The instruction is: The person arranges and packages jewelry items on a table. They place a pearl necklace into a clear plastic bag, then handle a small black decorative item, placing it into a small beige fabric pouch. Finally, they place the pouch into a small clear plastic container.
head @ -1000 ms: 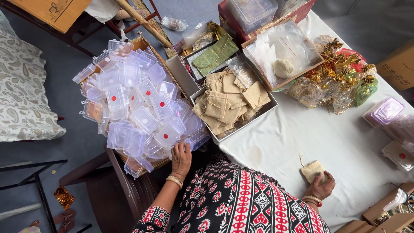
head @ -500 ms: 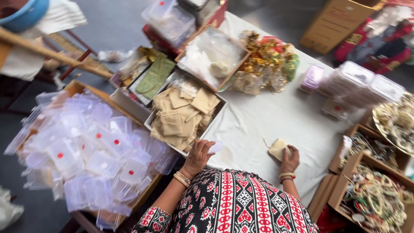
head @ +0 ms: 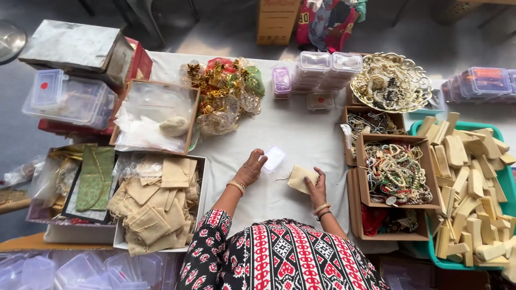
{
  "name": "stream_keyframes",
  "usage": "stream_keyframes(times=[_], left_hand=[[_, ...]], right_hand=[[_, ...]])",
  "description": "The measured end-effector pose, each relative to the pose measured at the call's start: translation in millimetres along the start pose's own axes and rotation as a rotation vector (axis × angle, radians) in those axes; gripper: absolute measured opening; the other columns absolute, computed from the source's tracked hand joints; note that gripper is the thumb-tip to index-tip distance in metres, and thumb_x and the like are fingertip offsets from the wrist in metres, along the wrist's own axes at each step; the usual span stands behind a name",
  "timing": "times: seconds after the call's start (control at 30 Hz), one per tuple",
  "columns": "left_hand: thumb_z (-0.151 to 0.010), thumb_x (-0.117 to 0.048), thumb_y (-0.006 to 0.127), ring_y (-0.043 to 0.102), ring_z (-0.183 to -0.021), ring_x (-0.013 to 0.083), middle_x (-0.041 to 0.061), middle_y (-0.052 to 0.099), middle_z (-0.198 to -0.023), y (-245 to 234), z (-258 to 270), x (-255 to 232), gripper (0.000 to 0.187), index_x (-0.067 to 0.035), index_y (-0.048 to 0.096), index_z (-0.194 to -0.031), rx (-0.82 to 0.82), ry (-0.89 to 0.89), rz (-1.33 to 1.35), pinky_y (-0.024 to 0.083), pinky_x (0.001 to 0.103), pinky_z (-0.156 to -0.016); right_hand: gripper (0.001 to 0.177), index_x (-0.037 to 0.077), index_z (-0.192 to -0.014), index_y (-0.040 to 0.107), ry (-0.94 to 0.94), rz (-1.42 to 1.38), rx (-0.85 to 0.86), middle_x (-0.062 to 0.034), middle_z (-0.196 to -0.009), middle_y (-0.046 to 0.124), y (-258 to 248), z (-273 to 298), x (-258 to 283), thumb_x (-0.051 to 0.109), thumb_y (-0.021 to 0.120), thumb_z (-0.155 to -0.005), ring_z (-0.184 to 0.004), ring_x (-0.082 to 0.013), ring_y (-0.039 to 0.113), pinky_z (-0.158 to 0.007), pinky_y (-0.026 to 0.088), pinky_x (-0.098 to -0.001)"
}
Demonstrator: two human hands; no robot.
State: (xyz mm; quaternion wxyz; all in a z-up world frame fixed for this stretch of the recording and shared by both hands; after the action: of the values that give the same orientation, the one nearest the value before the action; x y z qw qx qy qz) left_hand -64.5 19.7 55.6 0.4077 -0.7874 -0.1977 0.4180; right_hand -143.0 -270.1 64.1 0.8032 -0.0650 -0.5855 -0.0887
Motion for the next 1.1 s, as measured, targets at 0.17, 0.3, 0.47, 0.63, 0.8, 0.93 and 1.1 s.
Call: stream_keyframes(times=[0.17,0.3,0.47,0.63,0.8,0.93,1.1], left_hand=[[-0.063,-0.024,0.084,0.032,-0.133,0.0454,0.021,0.039,-0.134,-31.6,-5.2,-34.4,0.078,-0.005,0.042,-0.126,0.098,-0.119,0.118,0.032,0.054,-0.111],[-0.073,-0.033,0.086,0.036,-0.129,0.0421,0.019,0.044,-0.135,-3.6,1.8,-32.0,0.08,-0.004,0.043,-0.133,0.016,-0.195,0.065,0.034,0.051,-0.111],[-0.079,-0.016,0.079,0.044,-0.124,0.0358,0.01,0.055,-0.126,-21.8,-11.4,-29.4,0.05,-0.009,0.059,-0.125,-0.074,-0.273,0.172,0.042,0.043,-0.109],[-0.086,-0.006,0.071,0.054,-0.106,0.0302,0.007,0.064,-0.109,1.5,-14.9,-6.3,0.027,-0.012,0.072,-0.113,-0.141,-0.417,0.337,0.048,0.04,-0.097],[-0.097,-0.009,0.068,0.058,-0.092,0.0275,0.008,0.067,-0.1,2.7,-21.6,2.8,0.014,-0.008,0.067,-0.112,-0.174,-0.597,0.427,0.051,0.042,-0.086],[-0.092,-0.002,0.063,0.058,-0.095,0.0257,0.013,0.057,-0.107,-6.4,-20.0,-15.3,0.022,-0.002,0.056,-0.113,-0.406,-0.654,0.445,0.053,0.042,-0.087],[-0.079,-0.01,0.073,0.054,-0.107,0.0384,0.02,0.056,-0.112,-54.8,-24.9,-86.6,0.044,0.001,0.054,-0.118,-0.324,-0.193,0.044,0.05,0.046,-0.096]], right_hand=[[0.071,0.018,-0.15,0.037,0.069,0.05,0.049,-0.0066,-0.117,0.062,-0.3,-3.4,13.2,0.013,0.074,-0.089,-0.105,-0.0136,0.063,-0.087,0.059,-0.0293],[0.059,0.012,-0.143,0.051,0.075,-0.059,0.081,-0.0045,-0.119,0.062,-6.3,-18.8,-6.1,0.006,0.075,-0.089,-0.107,-0.0132,0.06,-0.09,0.056,-0.0304],[0.046,0.013,-0.132,0.053,0.009,-0.257,0.266,-0.0001,-0.119,0.06,21.9,-40.9,40.2,0.001,0.071,-0.091,-0.112,-0.0116,0.057,-0.094,0.049,-0.0293],[0.032,0.011,-0.12,0.056,0.007,-0.102,0.581,0.001,-0.118,0.059,60.8,-72.2,67.4,-0.002,0.068,-0.093,-0.115,-0.0129,0.058,-0.104,0.051,-0.0319],[0.03,0.009,-0.113,0.061,-0.129,0.398,0.789,0.0021,-0.116,0.061,77.0,-93.0,56.6,-0.007,0.069,-0.088,-0.116,-0.0128,0.056,-0.105,0.046,-0.0308],[0.032,0.011,-0.111,0.06,-0.005,0.304,0.78,0.0056,-0.115,0.058,73.8,-95.1,51.7,-0.006,0.063,-0.085,-0.115,-0.0087,0.054,-0.101,0.05,-0.0288],[0.026,0.008,-0.108,0.061,-0.015,0.194,0.693,0.0016,-0.109,0.057,68.1,-103.2,26.9,-0.003,0.062,-0.085,-0.103,-0.0102,0.052,-0.092,0.048,-0.0265]])
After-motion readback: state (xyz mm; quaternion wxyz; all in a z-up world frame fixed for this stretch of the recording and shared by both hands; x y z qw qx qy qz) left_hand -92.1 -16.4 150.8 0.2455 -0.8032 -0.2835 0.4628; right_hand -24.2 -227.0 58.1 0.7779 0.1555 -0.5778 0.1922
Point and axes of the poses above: each hand's wrist, its own z-axis away from the middle knuckle, its own y-axis out of the palm, x = y × z, the point moved 1 cm from there along -z, towards the middle knuckle
